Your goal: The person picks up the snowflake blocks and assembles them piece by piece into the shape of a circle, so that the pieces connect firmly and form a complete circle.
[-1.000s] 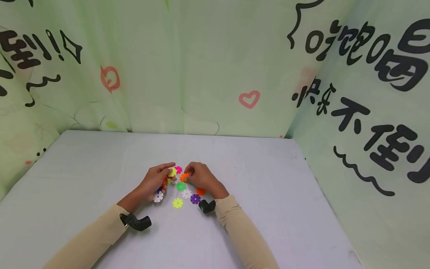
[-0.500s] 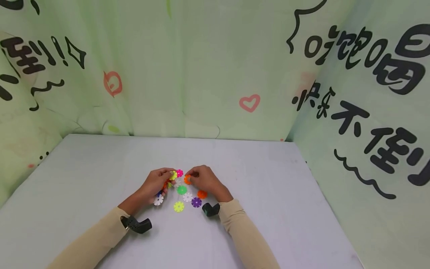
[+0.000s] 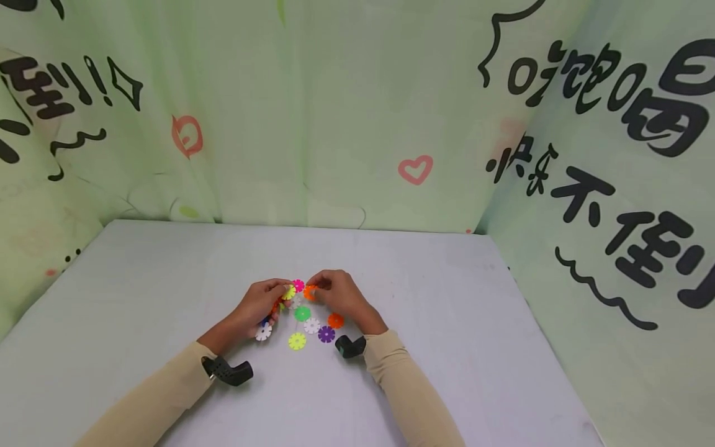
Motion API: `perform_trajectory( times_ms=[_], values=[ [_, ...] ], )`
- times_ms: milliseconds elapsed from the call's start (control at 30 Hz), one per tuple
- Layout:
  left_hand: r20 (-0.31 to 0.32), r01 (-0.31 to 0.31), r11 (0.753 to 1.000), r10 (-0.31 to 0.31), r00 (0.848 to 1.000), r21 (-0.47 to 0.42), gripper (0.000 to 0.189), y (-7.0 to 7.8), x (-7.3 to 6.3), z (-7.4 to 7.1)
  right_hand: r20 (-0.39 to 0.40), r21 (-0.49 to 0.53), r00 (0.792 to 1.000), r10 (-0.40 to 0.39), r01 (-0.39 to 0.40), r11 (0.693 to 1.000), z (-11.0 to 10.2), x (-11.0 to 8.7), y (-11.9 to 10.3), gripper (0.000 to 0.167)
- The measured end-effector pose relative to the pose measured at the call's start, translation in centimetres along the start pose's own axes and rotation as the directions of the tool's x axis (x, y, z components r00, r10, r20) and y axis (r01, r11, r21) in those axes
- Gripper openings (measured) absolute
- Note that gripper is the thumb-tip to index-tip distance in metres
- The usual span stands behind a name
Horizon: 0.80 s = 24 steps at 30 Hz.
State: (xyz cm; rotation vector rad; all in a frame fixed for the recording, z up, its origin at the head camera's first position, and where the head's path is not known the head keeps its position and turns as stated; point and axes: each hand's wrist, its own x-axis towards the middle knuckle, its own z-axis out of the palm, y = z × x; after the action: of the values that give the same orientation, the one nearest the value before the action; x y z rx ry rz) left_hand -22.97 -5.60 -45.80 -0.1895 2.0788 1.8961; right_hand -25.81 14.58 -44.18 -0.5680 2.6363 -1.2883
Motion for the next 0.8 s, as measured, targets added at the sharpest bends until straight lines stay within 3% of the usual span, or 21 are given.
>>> perform_trajectory(
  times_ms=[433, 800],
  values=[
    [0.013, 0.018, 1.0, -0.018, 1.0, 0.011, 0.033, -0.27, 0.17, 0.47, -0.039, 0.065, 0.998, 0.047, -0.044, 0.997, 0.27, -0.07, -0.46, 0.009],
    [0.036, -0.004, 1.0, 0.004, 0.999, 0.001, 0.031, 0.23, 0.05, 0.8, -0.054, 0.035, 0.998, -0.013, 0.015, 0.999, 0.47, -0.3, -0.91, 0.007]
  ],
)
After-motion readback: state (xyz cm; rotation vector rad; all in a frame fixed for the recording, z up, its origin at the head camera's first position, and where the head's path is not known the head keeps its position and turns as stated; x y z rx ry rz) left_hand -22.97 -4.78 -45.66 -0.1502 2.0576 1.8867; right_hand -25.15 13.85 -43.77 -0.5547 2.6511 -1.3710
